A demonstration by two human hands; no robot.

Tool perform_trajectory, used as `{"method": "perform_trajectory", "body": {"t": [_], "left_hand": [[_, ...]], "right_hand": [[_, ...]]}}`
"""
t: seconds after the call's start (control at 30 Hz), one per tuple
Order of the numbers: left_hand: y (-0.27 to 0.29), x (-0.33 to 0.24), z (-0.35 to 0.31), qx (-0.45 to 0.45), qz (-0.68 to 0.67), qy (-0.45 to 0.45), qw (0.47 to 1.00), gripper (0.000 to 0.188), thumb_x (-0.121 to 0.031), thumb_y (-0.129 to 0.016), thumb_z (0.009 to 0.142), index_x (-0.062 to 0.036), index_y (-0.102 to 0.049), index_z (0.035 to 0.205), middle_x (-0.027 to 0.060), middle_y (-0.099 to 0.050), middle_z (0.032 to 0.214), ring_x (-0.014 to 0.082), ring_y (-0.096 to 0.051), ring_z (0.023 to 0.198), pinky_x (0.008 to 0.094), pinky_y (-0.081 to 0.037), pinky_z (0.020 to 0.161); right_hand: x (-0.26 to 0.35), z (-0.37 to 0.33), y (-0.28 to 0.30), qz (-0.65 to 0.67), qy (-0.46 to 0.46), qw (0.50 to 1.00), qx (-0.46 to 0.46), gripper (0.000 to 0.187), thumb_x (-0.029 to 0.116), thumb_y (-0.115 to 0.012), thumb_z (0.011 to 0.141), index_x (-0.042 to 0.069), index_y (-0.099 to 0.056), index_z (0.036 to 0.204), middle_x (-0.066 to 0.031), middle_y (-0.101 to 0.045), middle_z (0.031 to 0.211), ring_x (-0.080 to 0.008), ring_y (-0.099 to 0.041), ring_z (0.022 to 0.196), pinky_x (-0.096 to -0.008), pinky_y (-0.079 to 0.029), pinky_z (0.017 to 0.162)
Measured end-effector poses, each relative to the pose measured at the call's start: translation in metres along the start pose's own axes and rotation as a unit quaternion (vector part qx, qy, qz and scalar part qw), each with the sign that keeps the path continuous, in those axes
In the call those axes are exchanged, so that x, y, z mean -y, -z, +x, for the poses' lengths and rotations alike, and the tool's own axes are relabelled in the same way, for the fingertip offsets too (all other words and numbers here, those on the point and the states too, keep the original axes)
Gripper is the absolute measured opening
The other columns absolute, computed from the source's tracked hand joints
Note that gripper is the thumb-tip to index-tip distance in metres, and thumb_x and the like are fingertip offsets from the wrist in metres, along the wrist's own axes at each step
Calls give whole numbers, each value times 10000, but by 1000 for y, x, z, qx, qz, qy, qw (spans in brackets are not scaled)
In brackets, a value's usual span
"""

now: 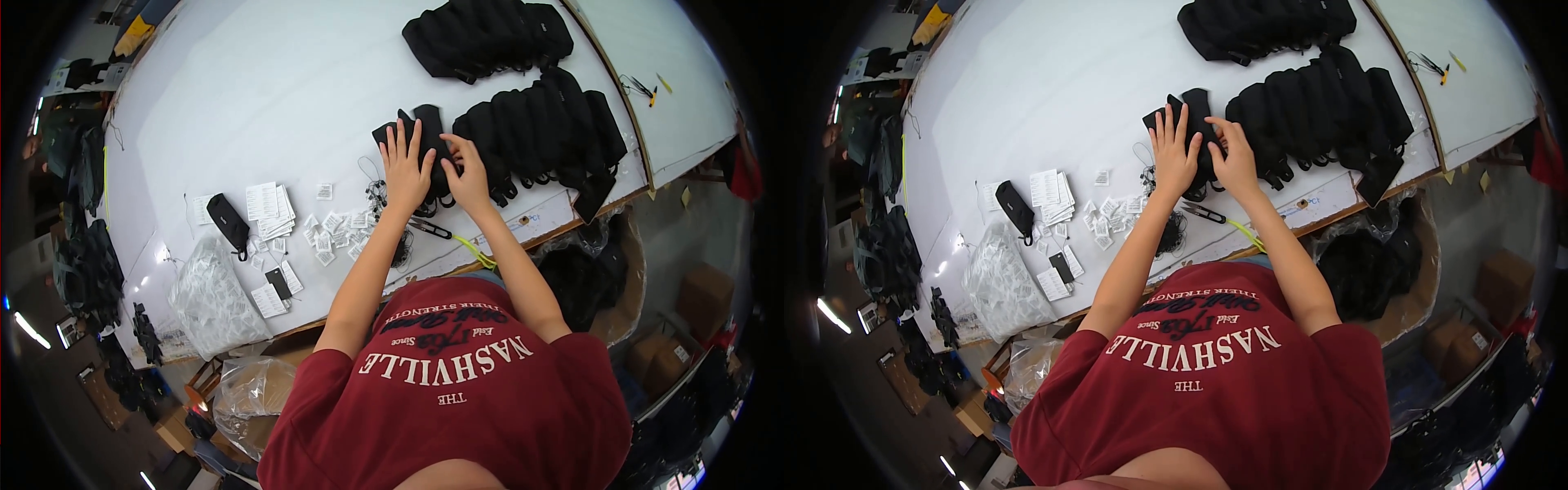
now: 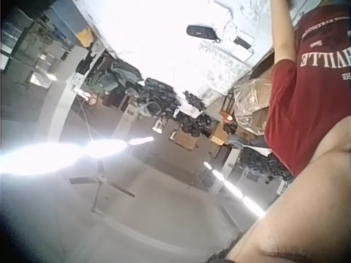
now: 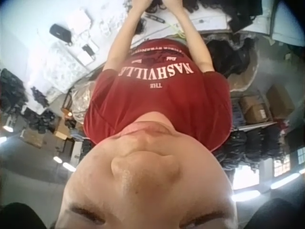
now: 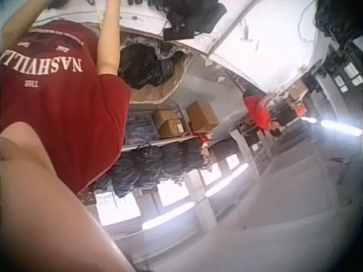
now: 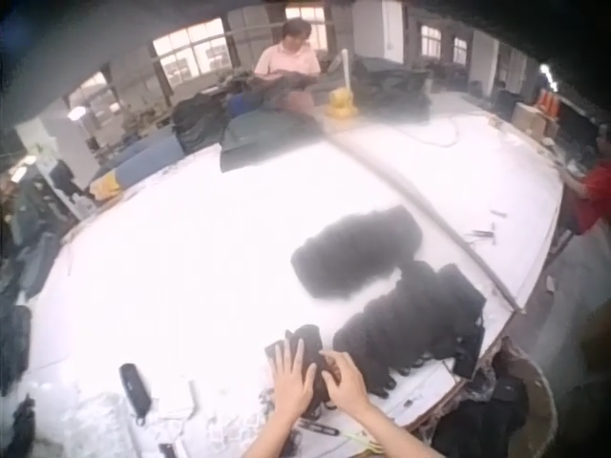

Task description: Packing small black pouches with instructional cards and silica gel packets before placing them into a bin.

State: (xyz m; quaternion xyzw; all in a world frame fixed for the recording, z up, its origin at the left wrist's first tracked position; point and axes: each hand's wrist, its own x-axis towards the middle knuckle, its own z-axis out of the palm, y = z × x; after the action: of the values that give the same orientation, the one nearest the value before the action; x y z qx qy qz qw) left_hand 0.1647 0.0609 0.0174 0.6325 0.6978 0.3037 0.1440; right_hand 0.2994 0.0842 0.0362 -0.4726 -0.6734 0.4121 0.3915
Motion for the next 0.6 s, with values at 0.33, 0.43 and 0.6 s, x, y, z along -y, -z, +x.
{"method": "perform_trajectory", "body": {"t": [0.33, 0.43, 0.6], "left_hand": [[-1, 0, -3, -8, 83, -16, 996, 519, -354, -563, 880, -241, -449, 1374, 144, -194, 1515, 386, -161, 1383, 528, -125, 1109], [-5, -6, -3, -9, 87, -22, 996, 520, -352, -580, 866, -239, -464, 1361, 145, -191, 1514, 384, -163, 1381, 526, -129, 1108], [-7, -5, -2, -6, 91, -18, 996, 521, -343, -586, 861, -241, -467, 1357, 143, -195, 1513, 380, -164, 1381, 523, -125, 1110]], "right_hand": [[-12, -8, 6, -126, -63, 990, 29, 561, 231, -678, 800, 95, -443, 1291, -114, -556, 1037, -297, -527, 976, -411, -405, 875], [-16, -14, 13, -328, -3, 944, -43, 541, 302, -667, 806, 94, -470, 1265, -103, -551, 1065, -274, -488, 1048, -409, -362, 893], [-39, -18, 30, -403, 43, 913, -49, 523, 352, -647, 801, 58, -511, 1211, -99, -522, 1133, -267, -471, 1083, -406, -344, 906]]}}
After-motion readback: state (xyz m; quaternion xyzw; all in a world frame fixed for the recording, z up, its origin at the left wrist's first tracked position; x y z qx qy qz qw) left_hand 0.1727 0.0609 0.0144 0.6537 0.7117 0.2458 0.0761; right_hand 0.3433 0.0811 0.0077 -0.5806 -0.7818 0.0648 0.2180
